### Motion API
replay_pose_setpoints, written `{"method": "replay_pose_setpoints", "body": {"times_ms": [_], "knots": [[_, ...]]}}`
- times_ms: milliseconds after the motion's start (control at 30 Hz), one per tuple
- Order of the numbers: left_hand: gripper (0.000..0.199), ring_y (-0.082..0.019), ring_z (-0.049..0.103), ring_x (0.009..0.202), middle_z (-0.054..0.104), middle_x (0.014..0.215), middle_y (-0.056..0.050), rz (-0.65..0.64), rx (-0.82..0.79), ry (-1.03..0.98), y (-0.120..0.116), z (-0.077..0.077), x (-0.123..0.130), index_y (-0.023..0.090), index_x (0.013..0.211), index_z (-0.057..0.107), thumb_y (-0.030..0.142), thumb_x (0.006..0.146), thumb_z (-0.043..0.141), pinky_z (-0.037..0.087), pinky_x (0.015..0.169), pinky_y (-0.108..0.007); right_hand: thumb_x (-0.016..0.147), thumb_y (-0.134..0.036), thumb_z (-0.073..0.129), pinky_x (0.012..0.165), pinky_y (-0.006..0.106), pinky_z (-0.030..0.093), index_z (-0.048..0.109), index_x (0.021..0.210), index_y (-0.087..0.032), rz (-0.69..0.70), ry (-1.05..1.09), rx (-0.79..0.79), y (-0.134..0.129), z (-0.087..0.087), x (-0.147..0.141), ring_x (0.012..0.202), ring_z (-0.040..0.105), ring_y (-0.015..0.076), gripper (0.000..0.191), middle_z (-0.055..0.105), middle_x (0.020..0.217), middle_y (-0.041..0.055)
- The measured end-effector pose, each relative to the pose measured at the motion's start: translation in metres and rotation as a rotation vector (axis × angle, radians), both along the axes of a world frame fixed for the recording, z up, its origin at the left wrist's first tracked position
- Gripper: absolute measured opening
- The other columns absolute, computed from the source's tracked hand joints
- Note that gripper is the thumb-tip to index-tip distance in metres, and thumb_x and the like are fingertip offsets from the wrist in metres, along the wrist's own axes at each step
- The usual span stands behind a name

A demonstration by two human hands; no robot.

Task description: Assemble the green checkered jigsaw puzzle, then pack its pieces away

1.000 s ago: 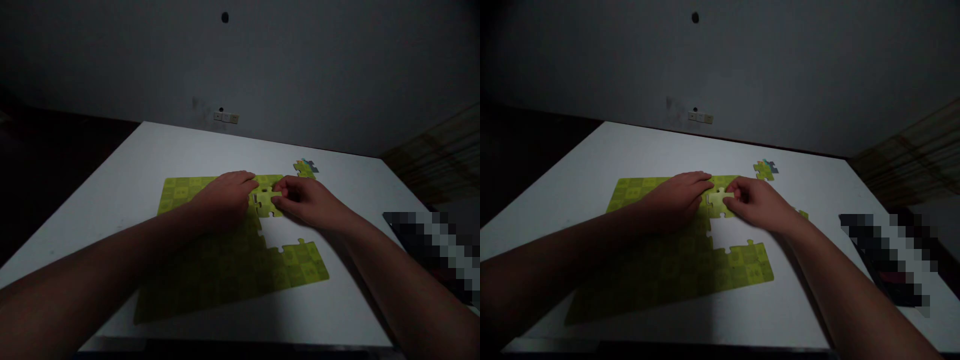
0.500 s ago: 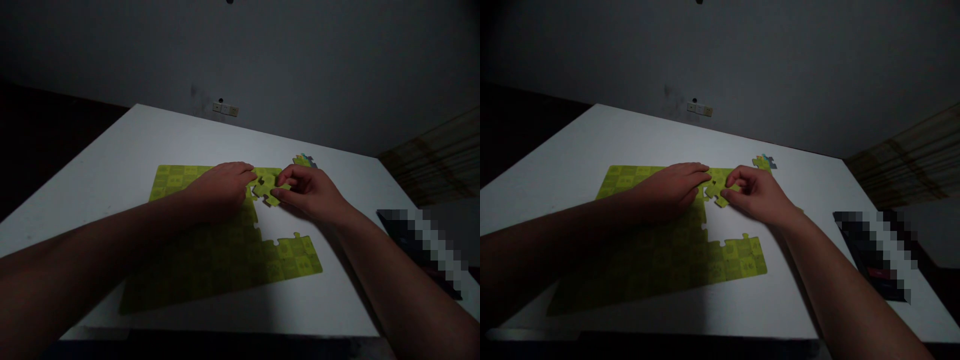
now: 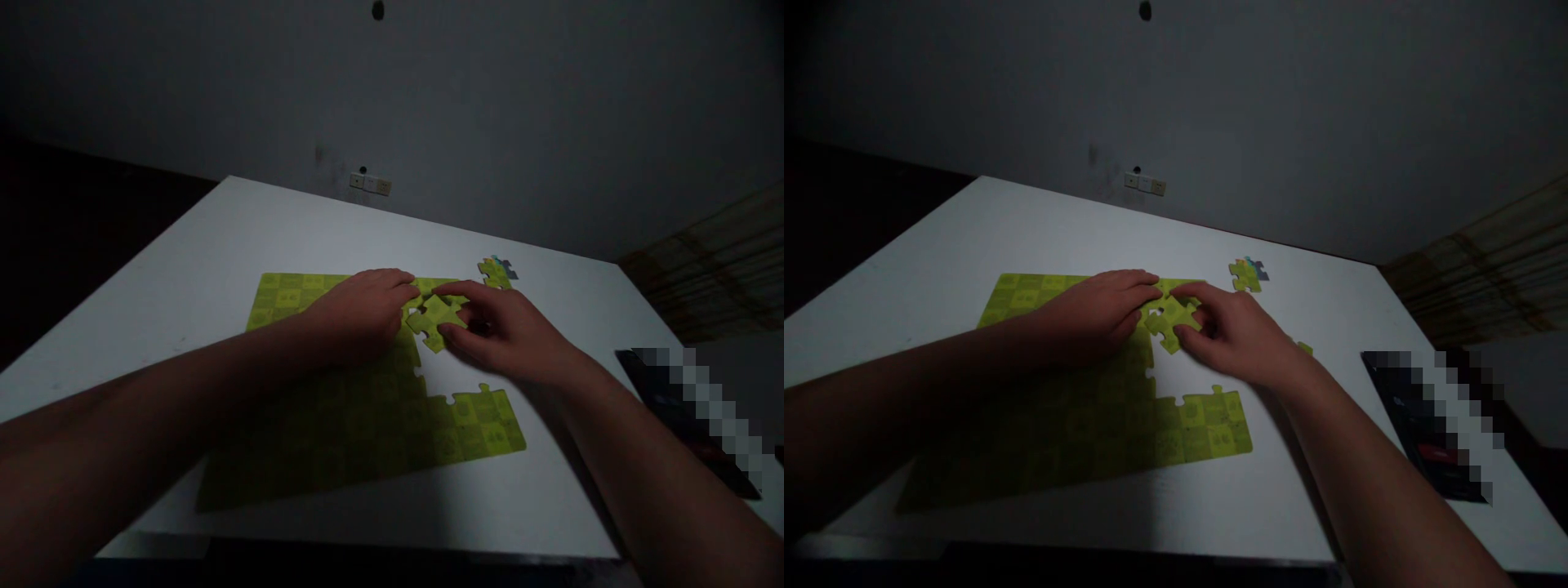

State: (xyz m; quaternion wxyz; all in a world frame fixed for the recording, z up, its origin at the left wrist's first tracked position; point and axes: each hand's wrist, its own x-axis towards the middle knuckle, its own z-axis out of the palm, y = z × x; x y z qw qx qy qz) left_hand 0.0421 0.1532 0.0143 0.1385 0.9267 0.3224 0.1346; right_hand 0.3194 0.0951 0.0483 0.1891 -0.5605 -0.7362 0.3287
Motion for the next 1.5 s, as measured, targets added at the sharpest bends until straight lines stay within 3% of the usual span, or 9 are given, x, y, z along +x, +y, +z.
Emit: {"method": "replay_pose_setpoints", "body": {"times_ms": [100,233,367,467,600,733,933,1167,1500], "knots": [[0.058,-0.036,0.07,0.161,0.075,0.176,-0.019,0.004,0.003,0.006,0.0,0.001,0.0,0.018,0.165,0.078,0.018,0.113,0.053,0.054,0.141,-0.056,0.093,-0.056,0.092,0.063,0.037,0.043,0.08,0.114,-0.026,-0.08,0.052,-0.012,0.002,-0.004,0.0,0.066,0.061,0.0224,0.039,0.07,0.074,0.0003],[0.058,-0.034,0.072,0.159,0.076,0.175,-0.018,0.001,0.027,0.003,0.0,0.0,0.0,0.018,0.164,0.078,0.017,0.113,0.051,0.056,0.139,-0.054,0.086,-0.058,0.097,0.06,0.036,0.043,0.068,0.091,-0.028,-0.202,0.085,0.022,0.009,-0.007,0.004,0.066,0.059,0.0211,0.042,0.067,0.074,0.0007],[0.057,-0.034,0.072,0.158,0.076,0.175,-0.018,-0.003,0.036,0.013,0.0,-0.001,0.0,0.018,0.164,0.078,0.018,0.114,0.05,0.057,0.139,-0.054,0.082,-0.056,0.102,0.057,0.036,0.043,0.077,0.111,-0.028,-0.203,0.116,-0.019,0.012,-0.007,0.003,0.065,0.06,0.0221,0.048,0.067,0.074,-0.0008],[0.057,-0.033,0.072,0.159,0.076,0.175,-0.017,-0.005,0.043,0.011,0.001,-0.002,0.0,0.019,0.164,0.078,0.019,0.115,0.05,0.056,0.139,-0.053,0.092,-0.06,0.097,0.056,0.036,0.043,0.08,0.124,-0.029,-0.178,0.149,-0.11,0.01,-0.01,-0.001,0.06,0.06,0.0221,0.048,0.064,0.07,-0.0024],[0.057,-0.032,0.071,0.16,0.076,0.175,-0.017,-0.005,0.045,-0.011,0.001,-0.004,-0.001,0.019,0.165,0.077,0.018,0.115,0.052,0.055,0.14,-0.052,0.102,-0.066,0.09,0.056,0.037,0.043,0.078,0.121,-0.028,-0.176,0.151,-0.164,0.009,-0.015,-0.004,0.057,0.061,0.0221,0.045,0.064,0.067,-0.0018],[0.057,-0.033,0.07,0.161,0.074,0.178,-0.018,-0.003,0.036,0.008,0.0,-0.003,0.0,0.017,0.166,0.076,0.018,0.115,0.051,0.054,0.141,-0.051,0.1,-0.069,0.091,0.055,0.036,0.039,0.076,0.123,-0.027,-0.197,0.126,-0.112,0.009,-0.02,-0.005,0.059,0.058,0.0215,0.05,0.063,0.07,-0.0024],[0.055,-0.034,0.073,0.158,0.078,0.172,-0.018,-0.003,0.021,0.004,0.0,0.0,0.002,0.018,0.163,0.079,0.016,0.115,0.052,0.056,0.139,-0.054,0.1,-0.075,0.088,0.054,0.036,0.034,0.072,0.12,-0.029,-0.206,0.209,-0.175,0.01,-0.023,-0.008,0.055,0.049,0.0186,0.053,0.059,0.069,-0.0057],[0.055,-0.035,0.072,0.158,0.077,0.173,-0.018,0.004,0.021,0.008,-0.001,-0.002,0.002,0.018,0.163,0.078,0.018,0.114,0.053,0.056,0.139,-0.054,0.105,-0.065,0.082,0.063,0.038,0.04,0.073,0.125,-0.028,-0.137,-0.063,0.013,0.004,-0.01,-0.015,0.068,0.063,0.0249,0.044,0.071,0.075,-0.0004],[0.053,-0.032,0.073,0.156,0.079,0.17,-0.017,0.0,0.056,0.011,0.0,-0.002,0.003,0.018,0.16,0.079,0.017,0.113,0.053,0.056,0.139,-0.05,0.114,-0.052,0.07,0.069,0.039,0.029,0.074,0.123,-0.03,-0.076,-0.422,0.179,0.0,-0.005,-0.02,0.071,0.064,0.0271,0.024,0.081,0.086,0.0058]]}}
